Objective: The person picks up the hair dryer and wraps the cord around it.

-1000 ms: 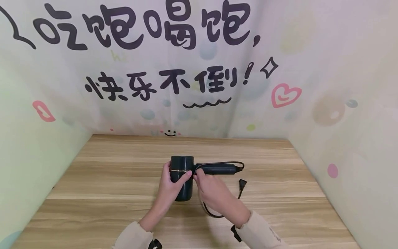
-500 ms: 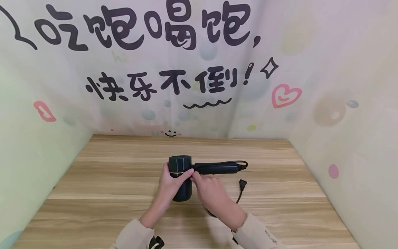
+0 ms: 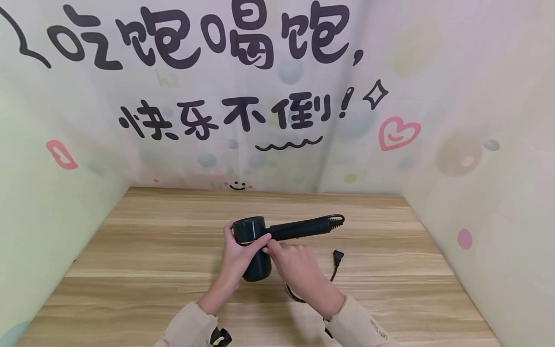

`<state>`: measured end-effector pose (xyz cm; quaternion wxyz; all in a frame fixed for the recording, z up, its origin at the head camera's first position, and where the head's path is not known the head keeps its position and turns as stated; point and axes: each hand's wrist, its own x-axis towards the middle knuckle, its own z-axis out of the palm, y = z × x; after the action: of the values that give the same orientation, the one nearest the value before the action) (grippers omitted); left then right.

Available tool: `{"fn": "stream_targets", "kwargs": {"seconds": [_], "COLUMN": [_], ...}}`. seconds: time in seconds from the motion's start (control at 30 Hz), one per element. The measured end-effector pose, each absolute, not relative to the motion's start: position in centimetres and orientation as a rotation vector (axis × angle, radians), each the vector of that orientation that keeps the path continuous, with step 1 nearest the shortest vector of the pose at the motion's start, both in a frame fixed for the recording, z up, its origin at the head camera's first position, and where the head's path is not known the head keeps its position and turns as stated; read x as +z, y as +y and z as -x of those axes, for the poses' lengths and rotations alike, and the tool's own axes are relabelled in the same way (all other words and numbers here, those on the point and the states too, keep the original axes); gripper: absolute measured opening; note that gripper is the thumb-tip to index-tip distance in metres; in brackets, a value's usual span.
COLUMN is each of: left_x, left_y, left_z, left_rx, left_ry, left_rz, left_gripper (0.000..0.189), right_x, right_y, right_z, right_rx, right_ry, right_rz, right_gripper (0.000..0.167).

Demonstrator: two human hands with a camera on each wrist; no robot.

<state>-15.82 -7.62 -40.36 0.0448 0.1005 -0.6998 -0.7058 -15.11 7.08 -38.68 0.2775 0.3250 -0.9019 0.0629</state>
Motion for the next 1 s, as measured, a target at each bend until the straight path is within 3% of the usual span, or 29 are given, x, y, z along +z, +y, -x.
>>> {"fn": "stream_targets", "kwargs": {"seconds": [0.23, 0.43, 0.57, 0.73, 1.0], "left_x": [-40.7, -40.5, -40.2, -39.9, -39.4], "left_y": [-7.8, -8.1, -8.4, -8.7, -8.4], "left_z": [16.2, 16.2, 16.2, 16.1, 15.5], "left_rx": [-2.169, -2.207, -2.227, -2.265, -2.101], "left_ry": [-2.089, -2.109, -2.133, -2.208, -2.395], "left_rz": [-0.334, -0.335, -0.314, -0.262, -0.128], "left_gripper": [0.073, 0.068, 0.065, 0.07, 0.075], "right_x": [-38.9, -39.5, -39.7, -39.5, -39.6], "right_y": [7.1, 8.3, 9.3, 10.1, 10.5], "right_z": [15.4, 16.0, 17.0, 17.7, 17.9], "right_rx": [0.336, 0.975, 1.32, 1.406, 1.588], "right_ry": [-2.507, -2.771, -2.839, -2.901, -2.93], "right_rz": [-0.816, -0.733, -0.753, -0.727, -0.684], "right_gripper": [0.021, 0.039, 0.036, 0.028, 0.037]}}
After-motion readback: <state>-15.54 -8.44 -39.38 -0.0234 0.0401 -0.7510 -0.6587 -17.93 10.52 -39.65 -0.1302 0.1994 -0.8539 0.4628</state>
